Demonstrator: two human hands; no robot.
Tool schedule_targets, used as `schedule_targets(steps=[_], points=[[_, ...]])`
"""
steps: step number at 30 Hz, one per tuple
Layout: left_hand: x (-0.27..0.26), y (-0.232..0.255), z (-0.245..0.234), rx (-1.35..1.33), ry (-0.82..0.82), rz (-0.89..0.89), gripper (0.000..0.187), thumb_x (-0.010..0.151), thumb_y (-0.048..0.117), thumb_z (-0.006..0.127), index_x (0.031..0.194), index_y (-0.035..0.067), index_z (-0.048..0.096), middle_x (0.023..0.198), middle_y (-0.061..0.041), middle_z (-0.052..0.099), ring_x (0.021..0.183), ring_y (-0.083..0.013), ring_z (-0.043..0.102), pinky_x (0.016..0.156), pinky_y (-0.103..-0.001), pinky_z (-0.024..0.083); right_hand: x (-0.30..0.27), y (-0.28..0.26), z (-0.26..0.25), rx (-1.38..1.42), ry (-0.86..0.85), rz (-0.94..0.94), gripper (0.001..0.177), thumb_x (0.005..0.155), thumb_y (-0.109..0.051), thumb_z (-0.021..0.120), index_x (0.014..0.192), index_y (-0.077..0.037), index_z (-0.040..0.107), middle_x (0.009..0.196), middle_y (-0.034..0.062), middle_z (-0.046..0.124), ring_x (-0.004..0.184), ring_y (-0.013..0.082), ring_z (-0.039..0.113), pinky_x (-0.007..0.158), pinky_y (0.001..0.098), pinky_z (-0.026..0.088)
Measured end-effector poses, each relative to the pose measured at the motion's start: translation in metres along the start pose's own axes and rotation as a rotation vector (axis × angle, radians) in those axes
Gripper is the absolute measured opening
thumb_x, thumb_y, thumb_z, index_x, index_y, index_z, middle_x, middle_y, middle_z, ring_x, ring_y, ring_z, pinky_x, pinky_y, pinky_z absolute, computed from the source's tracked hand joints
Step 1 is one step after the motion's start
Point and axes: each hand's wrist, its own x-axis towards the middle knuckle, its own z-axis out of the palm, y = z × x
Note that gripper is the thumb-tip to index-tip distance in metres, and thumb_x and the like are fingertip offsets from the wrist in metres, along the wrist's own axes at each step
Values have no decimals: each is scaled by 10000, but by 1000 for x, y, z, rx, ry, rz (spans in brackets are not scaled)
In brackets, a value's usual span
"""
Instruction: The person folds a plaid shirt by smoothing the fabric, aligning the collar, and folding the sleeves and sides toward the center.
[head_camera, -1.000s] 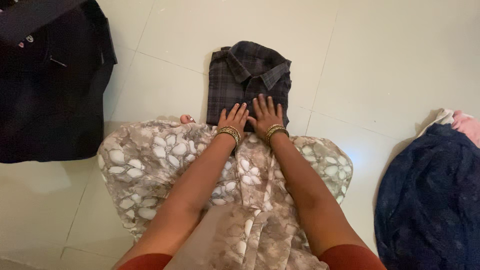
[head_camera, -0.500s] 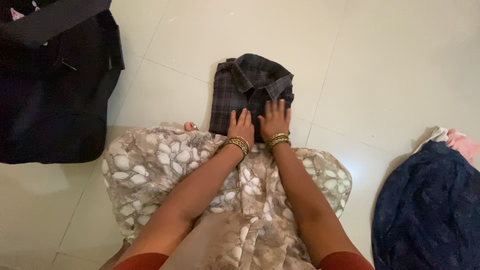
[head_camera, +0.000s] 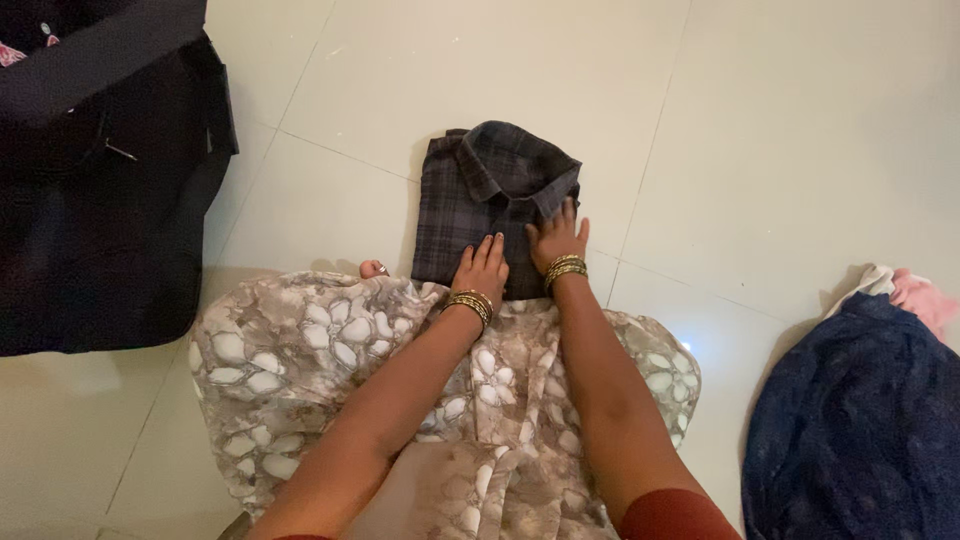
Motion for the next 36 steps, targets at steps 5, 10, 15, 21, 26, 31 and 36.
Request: schedule_targets(steps=[5,10,15,21,26,31,36], points=[[-7,-2,-8,33,-29,8,657,981,416,566,1524,93,387,1688,-142,44,1543,-308,88,1212,-515,186,11,22,12,241,221,74,648,928,-414,516,1532,-186,455,1672,78,286,1474,308,164,1131,576,161],[-15,-5,-12,11,-39,-7,472,1026,290,522,1466,126,473,1710,-134,54,1562,-298,106,1217,-531,203,25,56,32,661,653,117,317,950,-183,673,1250,-87,713,1334,118,658,1225,298,605,1058,409,468],[-18,-6,-20,-12,-99,-4,470,1002,270,517,1447,123,480,1697,-118,53,1549,-282,105,1201,-537,207,24,56,23,1059,580,353,186,921,-119,715,1089,-100,794,1006,78,788,883,188,743,826,329,577],[-19,-4,-19,-33,-60,-16,415,1010,255,518,1398,109,534,1695,-128,98,1550,-284,131,1193,-565,224,37,52,28,1129,623,322,166,905,-105,719,1046,-72,799,940,80,796,801,146,731,743,310,582],[-18,-4,-31,-46,-112,-23,381,1025,239,507,1383,113,545,1705,-125,81,1559,-285,114,1199,-568,230,33,34,16,1345,534,267,156,986,-104,666,1112,-53,743,936,81,779,771,169,705,699,323,578],[-4,-24,-45,-408,168,-86,207,1011,268,565,1090,136,704,1219,-97,661,1177,-289,634,1000,-497,504,16,20,-4,1074,754,93,191,937,-65,707,1128,-66,725,956,76,749,824,160,703,724,329,581],[28,-62,-57,-332,699,-133,127,957,149,599,1019,142,710,1052,-93,673,940,-294,668,772,-440,557,-2,10,-25,768,830,-112,327,929,-44,699,1246,-124,685,957,103,700,812,249,680,735,386,570]])
